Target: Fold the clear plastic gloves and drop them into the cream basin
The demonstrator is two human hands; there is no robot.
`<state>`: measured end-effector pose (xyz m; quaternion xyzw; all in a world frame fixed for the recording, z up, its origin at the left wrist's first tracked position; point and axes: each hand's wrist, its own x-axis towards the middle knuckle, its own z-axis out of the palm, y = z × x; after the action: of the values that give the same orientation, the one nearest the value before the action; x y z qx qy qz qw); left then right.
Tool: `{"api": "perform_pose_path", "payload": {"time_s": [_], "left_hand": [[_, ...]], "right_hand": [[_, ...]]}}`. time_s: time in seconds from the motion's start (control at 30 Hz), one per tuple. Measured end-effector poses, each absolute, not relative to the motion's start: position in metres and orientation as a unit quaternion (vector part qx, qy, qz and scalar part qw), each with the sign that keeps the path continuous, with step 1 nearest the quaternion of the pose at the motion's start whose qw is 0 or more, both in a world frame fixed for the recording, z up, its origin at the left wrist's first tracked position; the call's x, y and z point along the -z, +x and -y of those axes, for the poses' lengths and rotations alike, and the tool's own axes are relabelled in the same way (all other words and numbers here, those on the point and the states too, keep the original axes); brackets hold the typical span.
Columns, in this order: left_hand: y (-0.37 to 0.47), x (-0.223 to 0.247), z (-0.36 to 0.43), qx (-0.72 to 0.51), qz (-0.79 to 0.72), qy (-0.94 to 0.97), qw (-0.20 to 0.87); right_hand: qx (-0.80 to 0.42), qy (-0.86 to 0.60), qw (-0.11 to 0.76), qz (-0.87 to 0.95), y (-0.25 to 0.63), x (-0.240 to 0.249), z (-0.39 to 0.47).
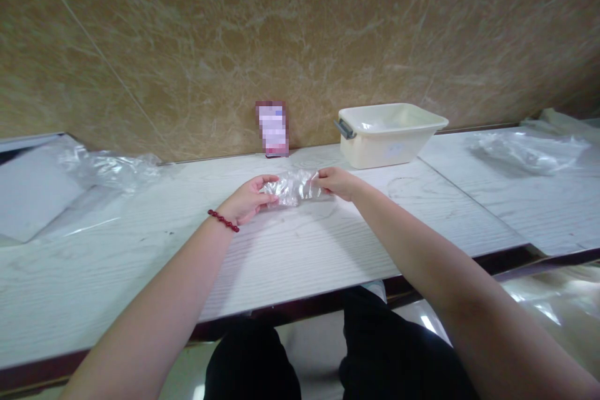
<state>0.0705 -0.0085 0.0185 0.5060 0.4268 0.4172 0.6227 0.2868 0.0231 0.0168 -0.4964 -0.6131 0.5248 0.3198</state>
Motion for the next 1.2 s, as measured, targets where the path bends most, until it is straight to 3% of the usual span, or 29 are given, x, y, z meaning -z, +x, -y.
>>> {"api": "perform_pose_path", "payload": {"time_s": [0.6,0.73,0.87,0.93,1.2], "left_hand": [[0.070,-0.013,0.010,-0.348,-0.472,0.491,0.644],[0.070,-0.011,0.009,-0.347,-0.468,0.491,0.648],[0.077,-0.018,0.014,-0.338,-0.511,0.495,0.616],[0.081,-0.021,0.017,-0.336,-0.537,0.501,0.590],[0.085,-0.008,0.015,-0.370,-0.485,0.556,0.564]], "right_hand": [[-0.546,-0.545,0.146,0.620,0.292,-0.018,-0.022],[-0.430,-0.593,0.156,0.662,0.299,-0.021,-0.026],[-0.190,-0.599,0.319,0.710,0.297,-0.027,-0.025],[-0.151,-0.545,0.375,0.734,0.285,-0.029,-0.017],[-0.180,-0.441,0.232,0.848,0.215,-0.006,0.033]]}}
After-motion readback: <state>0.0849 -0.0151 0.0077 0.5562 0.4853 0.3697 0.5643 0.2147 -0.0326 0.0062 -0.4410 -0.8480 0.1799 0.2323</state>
